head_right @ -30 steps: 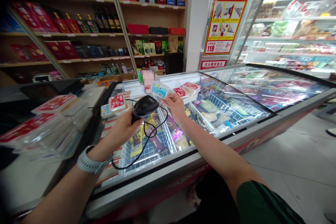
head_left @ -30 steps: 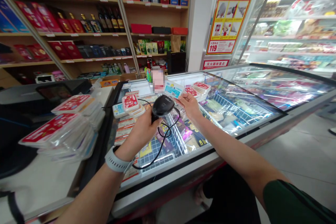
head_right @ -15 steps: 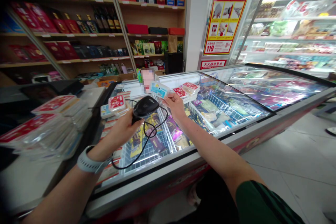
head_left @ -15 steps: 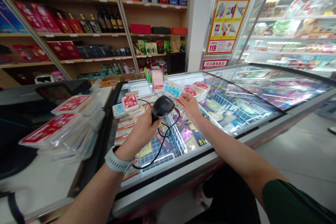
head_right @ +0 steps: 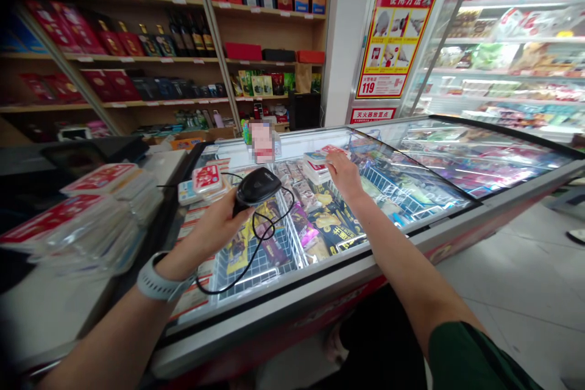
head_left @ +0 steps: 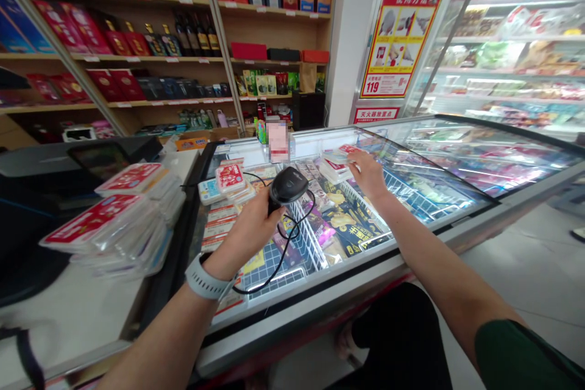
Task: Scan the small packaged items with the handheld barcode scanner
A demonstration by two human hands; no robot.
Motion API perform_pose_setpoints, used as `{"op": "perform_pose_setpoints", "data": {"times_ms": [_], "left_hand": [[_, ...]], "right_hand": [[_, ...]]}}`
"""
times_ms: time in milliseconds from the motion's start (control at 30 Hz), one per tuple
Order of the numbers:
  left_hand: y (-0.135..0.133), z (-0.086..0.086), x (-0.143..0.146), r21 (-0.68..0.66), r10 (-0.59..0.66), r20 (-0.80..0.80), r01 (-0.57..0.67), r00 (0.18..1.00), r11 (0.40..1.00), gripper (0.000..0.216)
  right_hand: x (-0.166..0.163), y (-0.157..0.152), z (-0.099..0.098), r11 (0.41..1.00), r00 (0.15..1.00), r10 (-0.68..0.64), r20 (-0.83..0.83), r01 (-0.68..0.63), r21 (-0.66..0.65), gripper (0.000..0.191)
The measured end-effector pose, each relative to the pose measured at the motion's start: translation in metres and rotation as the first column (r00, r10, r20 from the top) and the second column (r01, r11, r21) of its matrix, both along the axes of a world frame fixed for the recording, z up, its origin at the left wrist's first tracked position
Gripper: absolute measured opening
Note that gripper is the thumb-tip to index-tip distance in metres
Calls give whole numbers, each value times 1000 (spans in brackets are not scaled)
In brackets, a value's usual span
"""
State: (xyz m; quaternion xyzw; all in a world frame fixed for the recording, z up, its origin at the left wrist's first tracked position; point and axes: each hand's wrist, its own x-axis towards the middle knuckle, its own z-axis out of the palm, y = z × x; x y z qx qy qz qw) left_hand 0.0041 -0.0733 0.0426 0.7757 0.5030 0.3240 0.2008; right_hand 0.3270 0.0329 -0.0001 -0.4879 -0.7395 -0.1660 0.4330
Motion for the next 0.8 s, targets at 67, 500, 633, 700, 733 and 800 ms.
{"op": "perform_pose_setpoints", "data": {"times_ms": [67,500,633,700,733,800], "left_hand": [[-1,1,1,-3,-8,3,8,1000,1000,39],[-3,2,2,7,-19,-10,19,1000,1000,46],[-2,0,2,-1,-14,-7,14,1000,1000,47],[-2,-1,1,0,-20,1,20,1000,1000,46],[-2,-1,1,4,-23,4,23,1000,1000,46],[-2,-1,1,16,-27,3,27,1000,1000,46]], "right_hand": [[3,3,-6,1000,996,-6,93,8,-27,25],[-54,-28,-12,939,990,138,27,-122,-323,38],[-59,-17,-22,824,989,34,-147,-111,-555,40],[-55,-9,-26,804,970,19,-241,-158,-573,39],[-53,-4,-28,805,961,28,-276,-186,-564,39],[-50,3,-33,809,945,65,-320,-237,-537,39]]}}
